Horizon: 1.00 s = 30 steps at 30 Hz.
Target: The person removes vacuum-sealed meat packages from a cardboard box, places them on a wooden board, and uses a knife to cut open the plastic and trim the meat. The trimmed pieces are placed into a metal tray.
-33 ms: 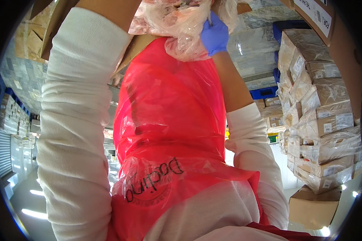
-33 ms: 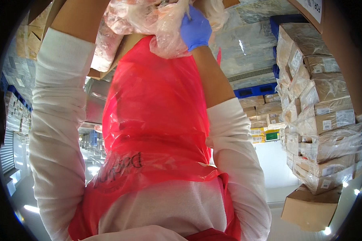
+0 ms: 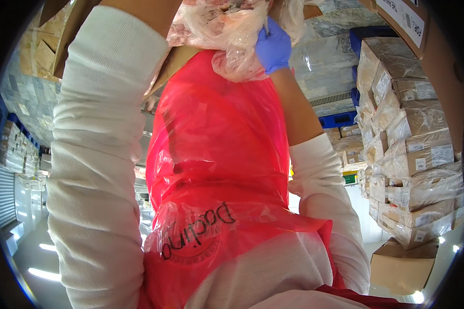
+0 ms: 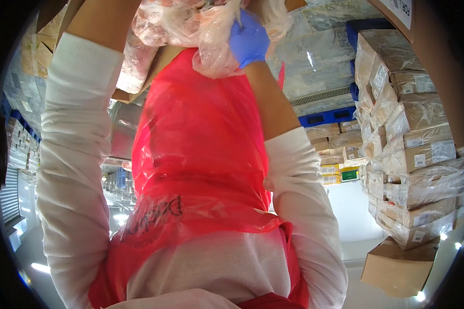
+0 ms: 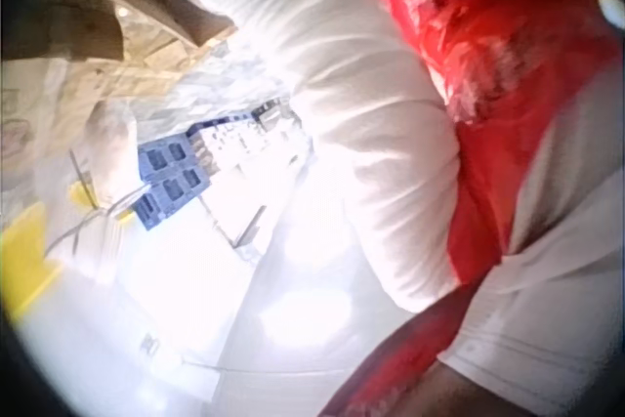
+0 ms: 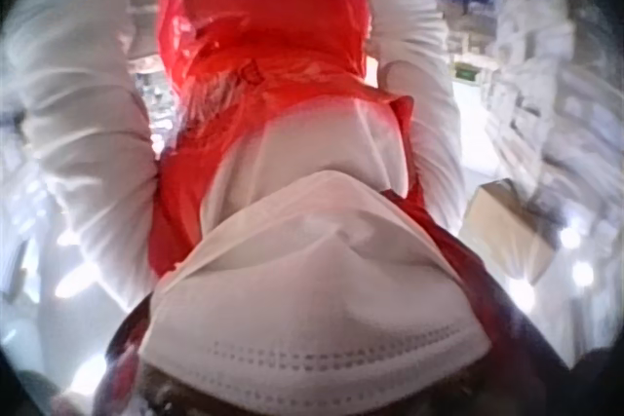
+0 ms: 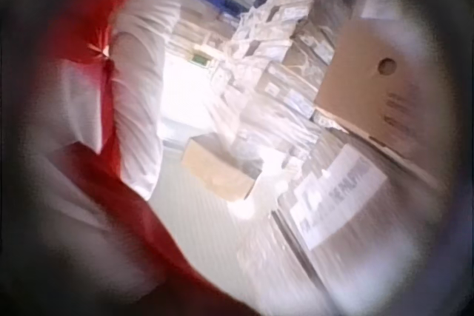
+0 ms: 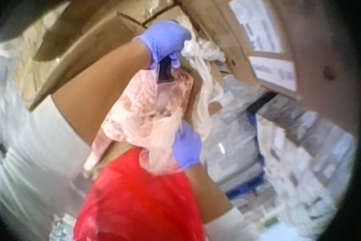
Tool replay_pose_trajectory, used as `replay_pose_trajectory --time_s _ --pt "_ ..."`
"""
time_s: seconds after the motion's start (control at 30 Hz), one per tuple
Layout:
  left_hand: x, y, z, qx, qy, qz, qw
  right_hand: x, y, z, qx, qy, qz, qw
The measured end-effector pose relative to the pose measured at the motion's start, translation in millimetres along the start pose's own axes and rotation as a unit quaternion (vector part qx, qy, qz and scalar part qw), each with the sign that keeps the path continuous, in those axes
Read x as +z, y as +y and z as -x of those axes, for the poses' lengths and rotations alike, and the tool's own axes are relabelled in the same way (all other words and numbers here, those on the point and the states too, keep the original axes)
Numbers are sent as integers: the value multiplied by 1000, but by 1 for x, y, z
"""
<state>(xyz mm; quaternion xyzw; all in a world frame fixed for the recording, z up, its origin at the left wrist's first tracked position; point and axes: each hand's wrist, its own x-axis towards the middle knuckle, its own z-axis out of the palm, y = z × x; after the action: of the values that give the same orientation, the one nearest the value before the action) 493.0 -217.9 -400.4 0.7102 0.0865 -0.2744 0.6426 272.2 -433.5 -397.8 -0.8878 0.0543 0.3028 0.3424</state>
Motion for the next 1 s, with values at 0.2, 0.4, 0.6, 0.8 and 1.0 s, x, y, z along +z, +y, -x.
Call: replay_pose_trajectory --time_s 0.2,0.4,0.6,0.8,1.0 --pt "19 8 -6 128 -75 -398 905 29 2 35 66 -32 -46 996" --pt "2 45 89 52 101 -139 984 22 10 28 86 -91 -190 974" --pt "-49 7 224 16 102 312 945 25 18 31 42 -59 -184 980" --pt "-3 13 283 69 118 207 969 8 22 23 81 -133 -81 984" --pt "26 0 314 110 98 89 985 0 11 23 85 -201 11 976"
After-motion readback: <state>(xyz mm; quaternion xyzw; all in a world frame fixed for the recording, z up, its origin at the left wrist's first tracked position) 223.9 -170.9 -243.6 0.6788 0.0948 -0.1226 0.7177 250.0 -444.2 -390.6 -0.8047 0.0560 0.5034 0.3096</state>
